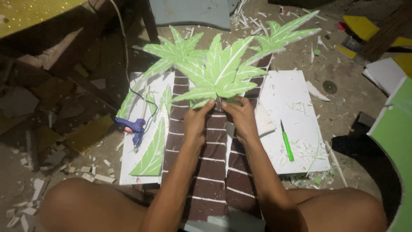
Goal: Assembling a foam palm tree by gluing green leaves to a brown trunk and trimming them with scissors.
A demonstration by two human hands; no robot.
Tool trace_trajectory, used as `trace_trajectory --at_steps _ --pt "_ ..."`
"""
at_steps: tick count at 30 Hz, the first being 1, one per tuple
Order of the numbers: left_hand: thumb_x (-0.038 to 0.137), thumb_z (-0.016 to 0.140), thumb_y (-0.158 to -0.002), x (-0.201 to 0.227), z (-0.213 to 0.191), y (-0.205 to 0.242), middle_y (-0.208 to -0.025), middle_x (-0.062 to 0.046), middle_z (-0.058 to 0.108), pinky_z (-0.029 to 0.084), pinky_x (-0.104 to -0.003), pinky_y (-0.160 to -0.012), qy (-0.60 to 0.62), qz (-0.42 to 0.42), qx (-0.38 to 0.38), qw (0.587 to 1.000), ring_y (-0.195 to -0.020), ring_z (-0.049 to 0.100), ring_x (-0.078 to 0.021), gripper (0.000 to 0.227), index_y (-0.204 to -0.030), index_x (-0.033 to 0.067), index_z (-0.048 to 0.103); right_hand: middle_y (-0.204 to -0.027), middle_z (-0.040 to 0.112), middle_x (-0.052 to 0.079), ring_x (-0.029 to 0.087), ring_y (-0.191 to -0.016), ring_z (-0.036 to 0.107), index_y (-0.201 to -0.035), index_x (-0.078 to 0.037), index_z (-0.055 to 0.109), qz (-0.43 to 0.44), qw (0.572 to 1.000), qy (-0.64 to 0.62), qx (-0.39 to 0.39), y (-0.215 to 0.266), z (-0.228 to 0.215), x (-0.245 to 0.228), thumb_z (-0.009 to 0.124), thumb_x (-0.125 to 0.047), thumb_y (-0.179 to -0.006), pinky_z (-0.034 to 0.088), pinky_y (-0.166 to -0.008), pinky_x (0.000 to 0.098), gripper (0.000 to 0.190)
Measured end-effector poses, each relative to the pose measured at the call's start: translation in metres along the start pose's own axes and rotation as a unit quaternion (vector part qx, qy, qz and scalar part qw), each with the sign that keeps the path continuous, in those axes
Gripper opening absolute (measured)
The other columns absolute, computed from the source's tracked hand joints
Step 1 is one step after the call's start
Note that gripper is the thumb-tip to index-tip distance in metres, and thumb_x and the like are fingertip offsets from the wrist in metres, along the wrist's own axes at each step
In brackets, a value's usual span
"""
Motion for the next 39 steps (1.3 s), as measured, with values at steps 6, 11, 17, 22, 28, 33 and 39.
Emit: trace_trajectory --at_steps 6,11,17,22,28,33,39 --pt "0.025 0.082 -0.083 -0.003 0.011 0.012 -0.093 -0.015 0.069 0.053 -0.04 -0.083 0.118 -0.035 -0.123 0.985 -0.09 0.067 -0.0244 0.035 -0.1 -0.0018 0.068 -0.097 0.069 0.009 0.025 -0.103 0.063 -0.133 0.005 0.044 -0.004 0.999 -0.047 -0.019 0.011 -0.002 -0.002 0.081 -0.021 -0.083 0.049 -0.098 0.0466 0.067" --pt "0.017 0.085 -0.077 0.036 0.015 0.05 -0.096 -0.015 0.071 0.05 -0.046 -0.091 0.11 0.01 -0.103 0.989 -0.093 0.065 -0.0253 0.034 -0.101 -0.0027 0.07 -0.088 0.065 0.01 0.025 -0.088 0.061 -0.112 -0.002 0.041 -0.023 0.995 -0.092 -0.032 0.025 0.004 -0.02 0.084 -0.02 -0.079 0.05 -0.085 0.0425 0.057" --pt "0.014 0.086 -0.076 0.048 0.013 0.059 -0.094 -0.018 0.074 0.054 -0.046 -0.086 0.087 0.036 -0.065 0.993 -0.091 0.067 -0.0254 0.03 -0.096 -0.0031 0.071 -0.087 0.06 0.011 0.025 -0.089 0.059 -0.114 0.002 0.037 -0.046 0.994 -0.098 -0.034 0.027 0.003 -0.025 0.084 -0.017 -0.078 0.049 -0.084 0.0426 0.062" --pt "0.014 0.085 -0.077 0.045 0.013 0.057 -0.089 -0.018 0.072 0.054 -0.045 -0.083 0.104 0.032 -0.072 0.991 -0.085 0.067 -0.0267 0.03 -0.096 -0.0042 0.07 -0.079 0.061 0.007 0.021 -0.081 0.061 -0.112 0.001 0.036 -0.059 0.993 -0.097 -0.032 0.032 0.005 -0.033 0.085 -0.016 -0.078 0.047 -0.085 0.0402 0.062" --pt "0.025 0.089 -0.073 0.045 0.01 0.048 -0.094 -0.021 0.07 0.053 -0.046 -0.086 0.063 0.029 -0.096 0.993 -0.093 0.065 -0.0282 0.044 -0.099 -0.0046 0.068 -0.079 0.061 0.008 0.024 -0.082 0.058 -0.116 0.007 0.035 -0.056 0.995 -0.078 -0.041 0.037 0.013 -0.041 0.083 -0.018 -0.079 0.044 -0.086 0.0429 0.066" --pt "0.019 0.09 -0.07 0.042 0.015 0.047 -0.096 -0.017 0.069 0.052 -0.043 -0.086 0.104 0.016 -0.073 0.992 -0.092 0.063 -0.0254 0.048 -0.104 -0.0055 0.067 -0.077 0.065 0.003 0.016 -0.082 0.064 -0.122 0.001 0.044 -0.058 0.992 -0.103 -0.04 0.022 0.005 -0.019 0.082 -0.012 -0.08 0.046 -0.09 0.0364 0.058" --pt "0.03 0.087 -0.076 0.024 0.016 0.035 -0.122 -0.026 0.063 0.041 -0.05 -0.104 0.064 0.003 -0.087 0.994 -0.121 0.057 -0.0336 0.065 -0.123 -0.0073 0.061 -0.083 0.067 0.006 0.021 -0.091 0.062 -0.122 0.002 0.043 -0.036 0.993 -0.098 -0.05 0.027 0.009 -0.02 0.081 -0.018 -0.084 0.042 -0.094 0.0419 0.058"
Point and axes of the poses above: each hand's wrist, its own y-axis away from the middle knuckle, its own z-axis out of the palm, x = y × z, the point moved 9 cm from there along -y, towards the middle knuckle
